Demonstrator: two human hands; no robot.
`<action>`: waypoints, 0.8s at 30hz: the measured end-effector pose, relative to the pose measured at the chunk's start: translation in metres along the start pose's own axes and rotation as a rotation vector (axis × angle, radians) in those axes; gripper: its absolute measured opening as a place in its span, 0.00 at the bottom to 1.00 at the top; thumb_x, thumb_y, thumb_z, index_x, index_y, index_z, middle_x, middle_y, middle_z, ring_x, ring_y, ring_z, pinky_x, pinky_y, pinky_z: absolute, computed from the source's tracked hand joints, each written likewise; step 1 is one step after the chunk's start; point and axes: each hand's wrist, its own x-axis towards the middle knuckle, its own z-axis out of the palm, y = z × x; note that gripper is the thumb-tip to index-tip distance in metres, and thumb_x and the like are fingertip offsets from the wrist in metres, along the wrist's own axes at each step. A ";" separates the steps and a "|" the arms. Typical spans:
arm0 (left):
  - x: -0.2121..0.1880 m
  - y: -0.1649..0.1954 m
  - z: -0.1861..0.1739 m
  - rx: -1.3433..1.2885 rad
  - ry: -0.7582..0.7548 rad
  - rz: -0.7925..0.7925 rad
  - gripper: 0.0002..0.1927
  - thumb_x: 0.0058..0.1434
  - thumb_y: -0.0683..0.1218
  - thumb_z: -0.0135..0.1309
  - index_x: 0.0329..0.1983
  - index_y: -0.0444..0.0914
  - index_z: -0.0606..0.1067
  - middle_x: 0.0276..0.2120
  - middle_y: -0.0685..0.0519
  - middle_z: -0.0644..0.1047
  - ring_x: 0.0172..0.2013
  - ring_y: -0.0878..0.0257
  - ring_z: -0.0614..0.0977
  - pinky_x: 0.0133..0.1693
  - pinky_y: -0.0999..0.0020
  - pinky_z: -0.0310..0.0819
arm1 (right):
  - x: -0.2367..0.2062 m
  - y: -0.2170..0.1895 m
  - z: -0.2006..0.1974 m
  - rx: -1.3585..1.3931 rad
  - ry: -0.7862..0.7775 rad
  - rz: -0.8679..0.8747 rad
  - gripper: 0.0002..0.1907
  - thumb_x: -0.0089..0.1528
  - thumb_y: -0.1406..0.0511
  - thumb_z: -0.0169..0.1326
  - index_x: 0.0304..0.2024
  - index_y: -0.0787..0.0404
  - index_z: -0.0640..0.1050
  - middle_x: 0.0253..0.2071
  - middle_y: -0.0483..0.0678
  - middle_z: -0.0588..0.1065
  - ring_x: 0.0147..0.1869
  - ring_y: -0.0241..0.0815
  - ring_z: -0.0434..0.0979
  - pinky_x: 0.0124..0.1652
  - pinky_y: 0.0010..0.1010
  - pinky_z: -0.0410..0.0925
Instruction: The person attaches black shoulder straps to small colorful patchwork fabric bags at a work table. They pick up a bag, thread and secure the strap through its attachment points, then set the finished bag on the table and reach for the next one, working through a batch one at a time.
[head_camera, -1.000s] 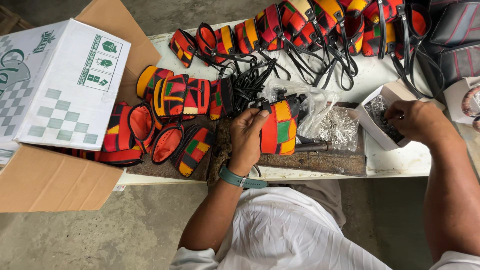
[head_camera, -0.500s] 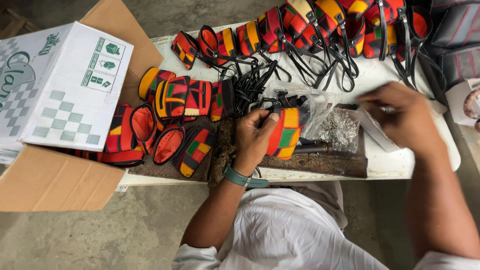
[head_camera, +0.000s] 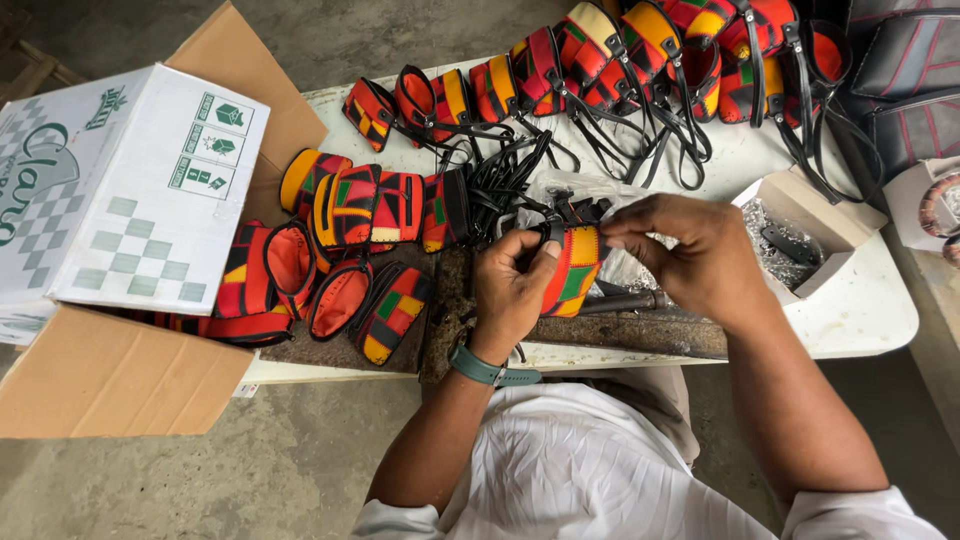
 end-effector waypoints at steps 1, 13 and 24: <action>0.001 -0.001 0.002 -0.009 -0.001 -0.007 0.07 0.67 0.42 0.59 0.37 0.32 0.77 0.26 0.63 0.74 0.28 0.78 0.69 0.30 0.78 0.66 | -0.004 0.003 0.002 0.007 0.013 -0.005 0.07 0.60 0.72 0.64 0.41 0.62 0.82 0.40 0.48 0.82 0.44 0.43 0.85 0.43 0.30 0.74; -0.001 0.006 0.011 -0.029 -0.044 -0.036 0.06 0.68 0.42 0.58 0.39 0.32 0.78 0.27 0.61 0.75 0.29 0.78 0.72 0.31 0.78 0.68 | -0.015 0.013 0.024 0.034 0.080 -0.006 0.06 0.62 0.73 0.62 0.40 0.64 0.78 0.41 0.50 0.80 0.47 0.45 0.84 0.46 0.31 0.74; -0.003 0.038 0.019 0.229 -0.038 0.053 0.08 0.68 0.43 0.58 0.44 0.33 0.79 0.28 0.52 0.78 0.28 0.69 0.76 0.32 0.72 0.71 | -0.024 0.010 0.040 -0.150 0.176 -0.058 0.27 0.59 0.73 0.66 0.61 0.64 0.75 0.43 0.48 0.83 0.48 0.42 0.85 0.46 0.29 0.75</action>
